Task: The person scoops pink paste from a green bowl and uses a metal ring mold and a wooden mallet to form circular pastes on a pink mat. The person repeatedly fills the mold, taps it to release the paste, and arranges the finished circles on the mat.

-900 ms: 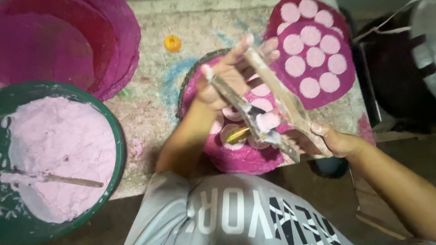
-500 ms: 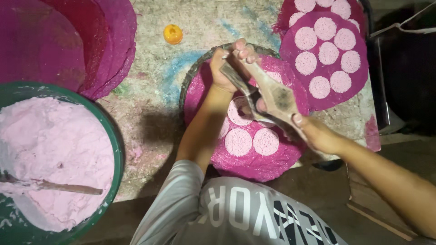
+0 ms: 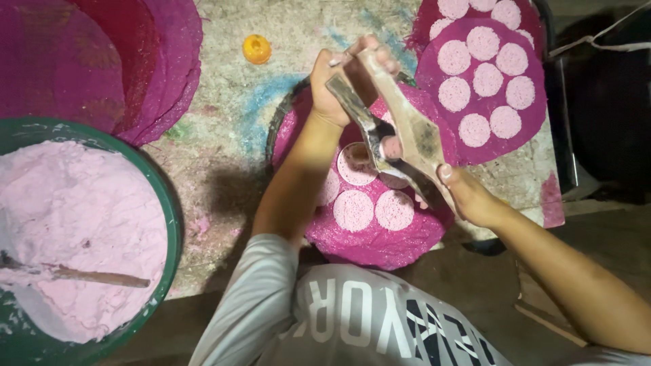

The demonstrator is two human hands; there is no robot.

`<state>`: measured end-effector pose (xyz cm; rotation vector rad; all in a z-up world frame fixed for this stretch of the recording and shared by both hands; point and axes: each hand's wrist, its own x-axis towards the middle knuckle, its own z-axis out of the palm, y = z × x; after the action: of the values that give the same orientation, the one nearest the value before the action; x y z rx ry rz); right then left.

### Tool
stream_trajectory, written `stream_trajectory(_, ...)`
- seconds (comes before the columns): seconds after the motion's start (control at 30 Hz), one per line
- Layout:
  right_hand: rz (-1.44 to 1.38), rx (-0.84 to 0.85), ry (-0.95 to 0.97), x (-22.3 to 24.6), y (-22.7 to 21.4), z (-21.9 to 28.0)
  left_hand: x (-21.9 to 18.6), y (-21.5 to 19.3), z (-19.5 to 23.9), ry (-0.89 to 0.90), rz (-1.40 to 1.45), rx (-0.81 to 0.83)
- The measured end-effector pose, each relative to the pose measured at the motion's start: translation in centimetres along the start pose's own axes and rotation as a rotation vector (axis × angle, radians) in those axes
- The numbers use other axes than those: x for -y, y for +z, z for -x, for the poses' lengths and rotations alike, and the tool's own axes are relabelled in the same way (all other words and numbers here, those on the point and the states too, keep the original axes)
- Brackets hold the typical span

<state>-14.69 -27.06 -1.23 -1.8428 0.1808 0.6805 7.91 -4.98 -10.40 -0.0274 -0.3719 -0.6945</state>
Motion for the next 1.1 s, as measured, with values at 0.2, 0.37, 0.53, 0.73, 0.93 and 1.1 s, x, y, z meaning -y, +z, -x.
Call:
stream_trajectory(0.2,-0.136,0.041,-0.143,-2.4,-0.1,0.9,1.1,-2.9,8.1,-0.505,-1.026,-0.494)
stream_trajectory(0.37,-0.232,-0.126,-0.238,-7.9,0.0,0.8,3.2,2.6,13.3,-0.548,-1.486,-0.434)
stream_trajectory(0.53,-0.317,-0.440,-0.058,-15.9,0.8,2.1,3.4,9.7,14.6,-0.576,-2.154,-0.390)
stream_trajectory(0.73,-0.822,-0.422,-0.420,-17.7,6.3,3.2,3.7,9.2,16.4,-0.071,-2.418,-0.237)
stream_trajectory(0.93,-0.828,-0.551,-0.484,-14.0,8.9,5.2,5.4,7.5,18.6,-0.037,-2.474,-0.223)
stream_trajectory(1.1,-0.724,-0.586,-0.545,-13.9,7.9,7.2,5.7,7.9,17.0,-0.108,-2.440,-0.299)
